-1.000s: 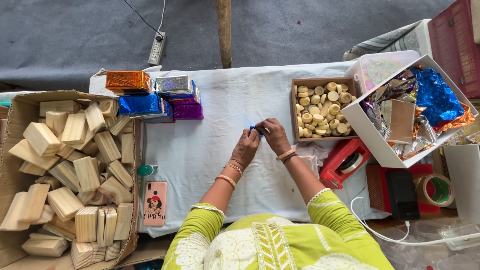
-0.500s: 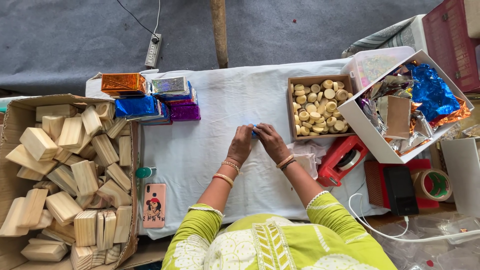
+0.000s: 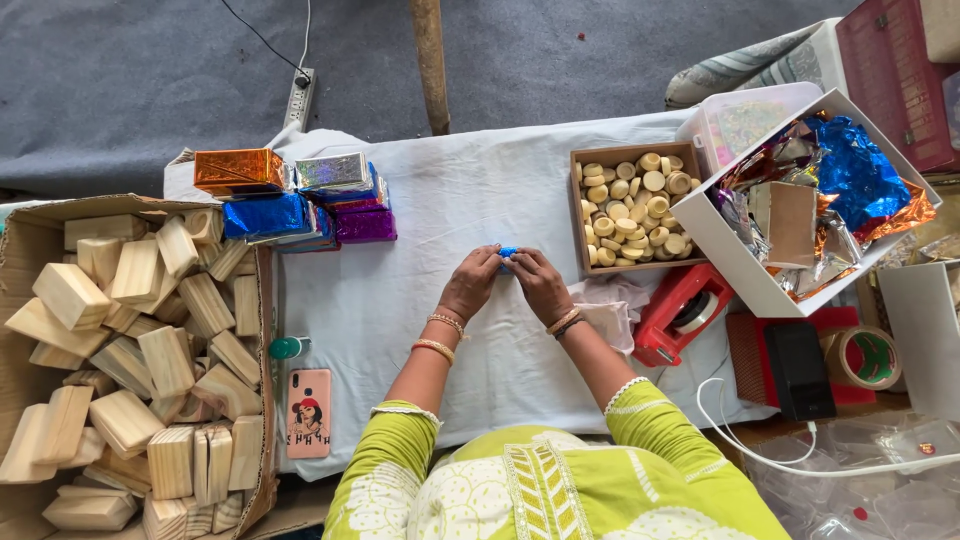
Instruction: The person wraps wooden blocks and smaller cylindrical wooden pieces in shiny metallic foil and colored paper by hand, handling them one at a time and placing the finished items into piles or containers.
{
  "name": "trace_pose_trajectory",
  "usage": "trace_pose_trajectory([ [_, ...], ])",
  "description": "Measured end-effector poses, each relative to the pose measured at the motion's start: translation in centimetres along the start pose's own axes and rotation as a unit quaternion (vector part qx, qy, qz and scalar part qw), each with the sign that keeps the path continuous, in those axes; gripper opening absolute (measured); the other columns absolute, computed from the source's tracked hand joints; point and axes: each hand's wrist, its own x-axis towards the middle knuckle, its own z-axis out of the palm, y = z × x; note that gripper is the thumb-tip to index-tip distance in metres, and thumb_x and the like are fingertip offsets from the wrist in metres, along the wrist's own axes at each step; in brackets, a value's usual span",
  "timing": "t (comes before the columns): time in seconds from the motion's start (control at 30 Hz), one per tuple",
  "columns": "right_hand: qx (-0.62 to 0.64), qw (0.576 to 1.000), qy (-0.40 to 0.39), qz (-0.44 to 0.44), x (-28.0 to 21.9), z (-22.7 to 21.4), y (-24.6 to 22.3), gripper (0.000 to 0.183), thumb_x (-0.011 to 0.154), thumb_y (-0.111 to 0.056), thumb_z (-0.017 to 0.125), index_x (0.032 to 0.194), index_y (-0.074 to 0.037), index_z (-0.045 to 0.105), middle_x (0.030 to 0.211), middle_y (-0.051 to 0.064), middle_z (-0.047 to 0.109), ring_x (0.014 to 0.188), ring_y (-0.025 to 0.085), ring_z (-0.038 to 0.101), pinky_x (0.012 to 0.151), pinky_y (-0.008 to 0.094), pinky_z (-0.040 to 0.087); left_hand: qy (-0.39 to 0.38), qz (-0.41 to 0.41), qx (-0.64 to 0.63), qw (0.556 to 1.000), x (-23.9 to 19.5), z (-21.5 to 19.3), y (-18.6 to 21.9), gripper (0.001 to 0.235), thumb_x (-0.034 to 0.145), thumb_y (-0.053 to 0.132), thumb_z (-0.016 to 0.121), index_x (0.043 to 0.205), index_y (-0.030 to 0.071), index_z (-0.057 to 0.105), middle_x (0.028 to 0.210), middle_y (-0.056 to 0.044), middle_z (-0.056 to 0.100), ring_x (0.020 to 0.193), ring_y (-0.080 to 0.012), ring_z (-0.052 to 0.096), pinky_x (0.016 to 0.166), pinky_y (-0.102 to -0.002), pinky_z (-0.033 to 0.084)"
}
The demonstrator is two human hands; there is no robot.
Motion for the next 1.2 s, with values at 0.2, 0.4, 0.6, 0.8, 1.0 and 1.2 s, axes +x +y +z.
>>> trace_pose_trajectory([
  [0.2,-0.035,0.999,0.025,0.0,-0.1,0.0,-0.1,0.032,0.083,0.003,0.068,0.114,-0.002,0.073,0.114,0.007,0.07,0.114,0.028,0.062,0.098,0.04,0.054,-0.018,0.052,0.048,0.997,0.4,-0.8,0.8,0.023,0.094,-0.001,0.064,0.116,-0.001,0.062,0.128,-0.019,0.067,0.122,-0.0344,0.062,0.106,-0.039,0.052],
  [0.4,0.05,0.996,0.037,0.057,0.1,-1.2,-1.2,0.02,0.085,0.0,0.073,0.104,-0.004,0.073,0.108,0.007,0.069,0.11,0.031,0.061,0.092,0.04,0.054,-0.02,0.071,0.077,0.994,-0.2,-0.2,0.1,0.03,0.093,0.0,0.065,0.123,0.0,0.064,0.128,-0.018,0.066,0.121,-0.0341,0.062,0.106,-0.039,0.051],
  [0.6,0.036,0.982,0.093,0.163,-5.8,-6.4,-2.0,0.019,0.087,-0.005,0.075,0.106,-0.007,0.072,0.11,0.008,0.066,0.11,0.028,0.06,0.098,0.039,0.05,-0.012,0.072,0.087,0.994,-1.0,-0.7,-0.5,0.038,0.087,-0.002,0.066,0.125,0.001,0.066,0.128,-0.019,0.065,0.12,-0.0351,0.061,0.107,-0.04,0.051],
  [0.8,-0.076,0.933,0.166,0.31,-15.2,-11.6,-1.2,0.022,0.092,-0.006,0.072,0.114,-0.009,0.072,0.113,0.006,0.067,0.116,0.028,0.058,0.108,0.045,0.041,-0.003,0.066,0.079,0.995,-0.8,-0.2,-0.2,0.033,0.087,0.001,0.069,0.121,0.0,0.067,0.126,-0.02,0.065,0.119,-0.0363,0.06,0.104,-0.041,0.051],
  [1.0,-0.103,0.864,0.232,0.436,-21.0,-11.9,1.8,0.034,0.091,-0.012,0.073,0.123,-0.004,0.065,0.118,0.017,0.058,0.112,0.035,0.053,0.098,0.047,0.043,-0.013,0.08,0.082,0.993,-0.1,0.6,-0.2,0.039,0.082,-0.002,0.066,0.121,-0.004,0.067,0.127,-0.024,0.064,0.116,-0.0399,0.059,0.103,-0.043,0.051],
  [1.2,0.002,0.839,0.239,0.489,-26.4,-10.1,6.8,0.02,0.102,-0.023,0.068,0.113,-0.007,0.075,0.107,0.015,0.063,0.099,0.029,0.06,0.09,0.04,0.051,0.005,0.087,0.089,0.992,-0.5,0.8,-0.6,0.034,0.087,0.0,0.068,0.121,-0.003,0.067,0.126,-0.024,0.064,0.116,-0.04,0.059,0.105,-0.046,0.05],
])
